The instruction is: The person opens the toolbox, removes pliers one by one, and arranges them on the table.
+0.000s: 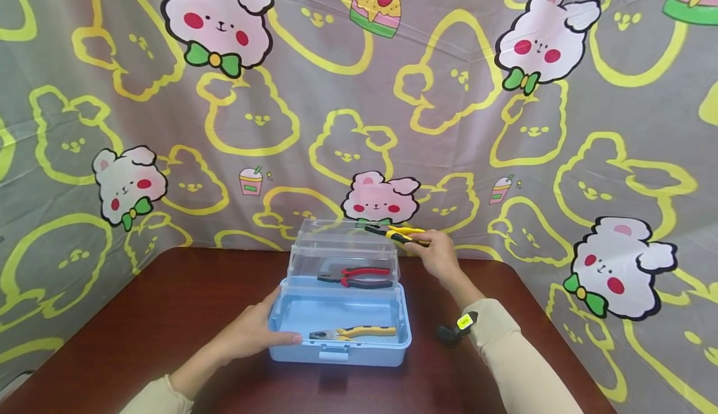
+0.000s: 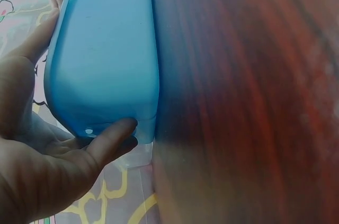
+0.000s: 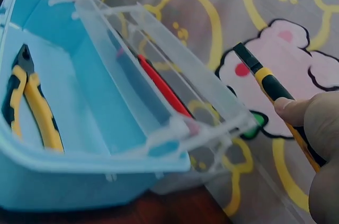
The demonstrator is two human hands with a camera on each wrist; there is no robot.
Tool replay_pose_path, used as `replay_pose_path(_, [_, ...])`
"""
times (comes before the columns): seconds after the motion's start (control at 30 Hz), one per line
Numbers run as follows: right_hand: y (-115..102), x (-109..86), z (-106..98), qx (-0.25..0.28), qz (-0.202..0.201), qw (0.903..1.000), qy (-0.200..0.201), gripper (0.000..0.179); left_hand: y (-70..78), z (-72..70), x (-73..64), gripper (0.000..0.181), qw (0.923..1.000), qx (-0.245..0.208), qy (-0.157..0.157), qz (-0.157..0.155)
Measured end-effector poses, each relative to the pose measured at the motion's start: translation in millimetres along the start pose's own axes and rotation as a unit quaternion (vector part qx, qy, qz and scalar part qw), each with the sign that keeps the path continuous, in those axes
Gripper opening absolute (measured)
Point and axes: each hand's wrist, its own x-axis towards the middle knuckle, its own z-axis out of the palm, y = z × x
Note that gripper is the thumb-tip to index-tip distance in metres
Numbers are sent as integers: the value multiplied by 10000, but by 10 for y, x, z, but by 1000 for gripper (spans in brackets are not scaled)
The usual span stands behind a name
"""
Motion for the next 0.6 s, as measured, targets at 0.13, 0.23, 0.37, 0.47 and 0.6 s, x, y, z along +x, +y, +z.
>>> replay_pose_path(0.13, [126,-45,-90,-144,-33,9999,90,34,-9,1,7,122,10000,14,20,-11])
replay_pose_path(0.23, [239,-78,-140,-332,-39,9992,195,32,-13,3,12,122,10000,19,30,-9])
replay_pose_path(0.37, [391,-124,-197,-573,38,9977,357,33,-16,4,14,122,10000,43,30,18])
replay_pose_path(0.47, [499,-155,-242,-682,98,9967,435,35,-18,6,13,122,10000,45,22,37])
replay_pose_path(0.6, [631,-187,-305,-719,140,9960,515,35,-18,6,12,121,10000,25,11,62])
